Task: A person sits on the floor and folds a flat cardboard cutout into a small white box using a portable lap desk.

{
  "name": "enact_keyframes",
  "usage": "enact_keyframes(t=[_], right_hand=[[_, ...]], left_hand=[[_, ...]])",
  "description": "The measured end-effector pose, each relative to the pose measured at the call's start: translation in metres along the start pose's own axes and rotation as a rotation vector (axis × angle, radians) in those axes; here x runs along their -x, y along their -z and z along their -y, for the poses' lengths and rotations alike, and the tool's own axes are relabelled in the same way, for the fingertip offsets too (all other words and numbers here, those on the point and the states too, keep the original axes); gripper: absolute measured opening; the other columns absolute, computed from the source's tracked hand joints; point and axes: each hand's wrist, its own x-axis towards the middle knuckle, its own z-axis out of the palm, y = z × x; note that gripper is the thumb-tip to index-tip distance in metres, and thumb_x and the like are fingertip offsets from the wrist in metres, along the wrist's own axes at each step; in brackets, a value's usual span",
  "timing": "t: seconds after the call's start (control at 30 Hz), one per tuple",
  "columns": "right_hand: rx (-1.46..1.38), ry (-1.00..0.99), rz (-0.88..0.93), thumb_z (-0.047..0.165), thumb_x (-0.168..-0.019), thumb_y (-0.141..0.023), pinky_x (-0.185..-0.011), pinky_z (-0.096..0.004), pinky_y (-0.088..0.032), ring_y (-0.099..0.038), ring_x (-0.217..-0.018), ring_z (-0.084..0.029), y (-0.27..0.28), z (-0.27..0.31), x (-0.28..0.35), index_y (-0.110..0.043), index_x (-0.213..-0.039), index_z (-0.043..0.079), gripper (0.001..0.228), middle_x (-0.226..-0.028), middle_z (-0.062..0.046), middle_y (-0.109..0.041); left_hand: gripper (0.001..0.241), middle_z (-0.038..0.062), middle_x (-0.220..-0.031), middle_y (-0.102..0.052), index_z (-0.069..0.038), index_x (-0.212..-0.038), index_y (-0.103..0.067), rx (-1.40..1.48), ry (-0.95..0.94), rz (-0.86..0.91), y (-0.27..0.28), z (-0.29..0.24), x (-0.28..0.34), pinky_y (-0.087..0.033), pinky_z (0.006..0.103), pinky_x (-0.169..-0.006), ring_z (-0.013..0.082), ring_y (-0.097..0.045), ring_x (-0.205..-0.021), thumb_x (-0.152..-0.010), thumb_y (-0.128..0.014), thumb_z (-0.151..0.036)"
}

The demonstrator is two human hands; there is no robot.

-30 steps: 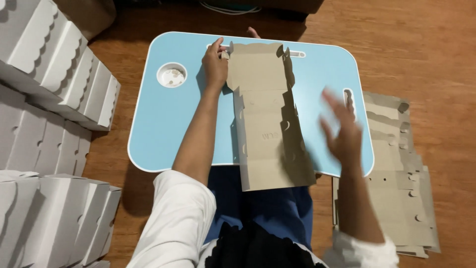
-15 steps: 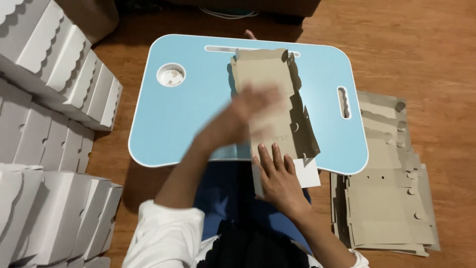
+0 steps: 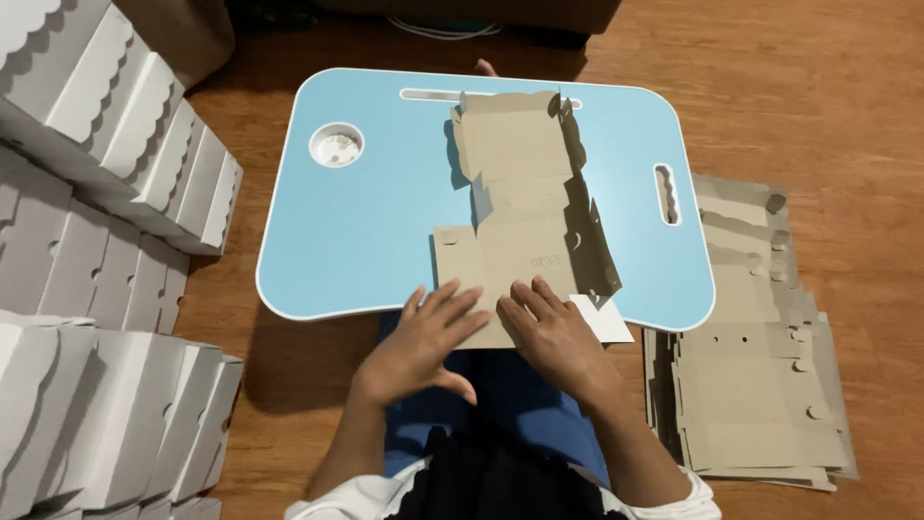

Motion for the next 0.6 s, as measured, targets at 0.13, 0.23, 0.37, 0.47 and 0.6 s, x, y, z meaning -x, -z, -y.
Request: enact_keyframes(t=[0.13,0.23,0.37,0.47,0.6], right_hand=[[0.014,0.035,-0.020,0.026,-0.076,-0.082,-0.076,-0.050,-0.059,-0.062,-0.125,-0.045,0.000,-0.003,-0.003,-0.062,-0.137,0.019,0.064,-0.129,-0.018,-0.067],[-0.003,0.029,0.030,0.038,-0.083,-0.078,-0.078,-0.044,-0.056,-0.069,-0.116,-0.033,0.031,0.003,0.004,-0.064,-0.134,0.020,0.056,-0.121,-0.011,-0.072],[0.063,0.068,-0.180,0.042,-0.081,-0.078,-0.094,-0.044,-0.049,-0.071,-0.113,-0.028,0.064,0.002,0.025,-0.075,-0.116,0.021,0.041,-0.108,-0.007,-0.078],[0.118,0.039,-0.283,0.038,-0.081,-0.078,-0.098,-0.040,-0.045,-0.071,-0.112,-0.022,0.068,-0.007,0.040,-0.078,-0.104,0.025,0.026,-0.098,0.000,-0.079],[0.134,-0.082,-0.314,0.029,-0.089,-0.074,-0.101,-0.035,-0.045,-0.072,-0.104,-0.013,0.041,-0.032,0.058,-0.077,-0.087,0.028,0.003,-0.080,0.007,-0.077]], left_hand=[[0.053,0.005,-0.138,-0.060,-0.020,-0.126,-0.066,-0.011,-0.030,-0.124,-0.018,-0.002,-0.009,-0.018,0.0719,-0.115,0.0347,-0.039,-0.144,-0.081,-0.078,-0.046],[0.024,-0.005,-0.109,-0.073,-0.025,-0.108,-0.072,-0.037,-0.015,-0.245,-0.038,0.019,-0.013,-0.028,0.0531,-0.118,0.0194,-0.055,-0.130,-0.087,-0.078,-0.034],[0.021,0.001,-0.107,-0.077,-0.021,-0.105,-0.075,0.094,-0.008,-0.256,-0.021,0.017,-0.003,-0.035,0.0504,-0.114,0.0215,-0.064,-0.120,-0.085,-0.077,-0.019],[0.022,0.005,-0.103,-0.079,-0.017,-0.104,-0.078,0.216,0.030,-0.276,-0.016,0.016,-0.001,-0.039,0.0498,-0.113,0.0236,-0.070,-0.111,-0.082,-0.079,-0.015],[0.033,0.007,-0.098,-0.081,-0.016,-0.114,-0.076,0.476,0.115,-0.373,-0.004,0.008,-0.001,-0.051,0.0473,-0.102,0.0274,-0.076,-0.099,-0.081,-0.080,-0.009]])
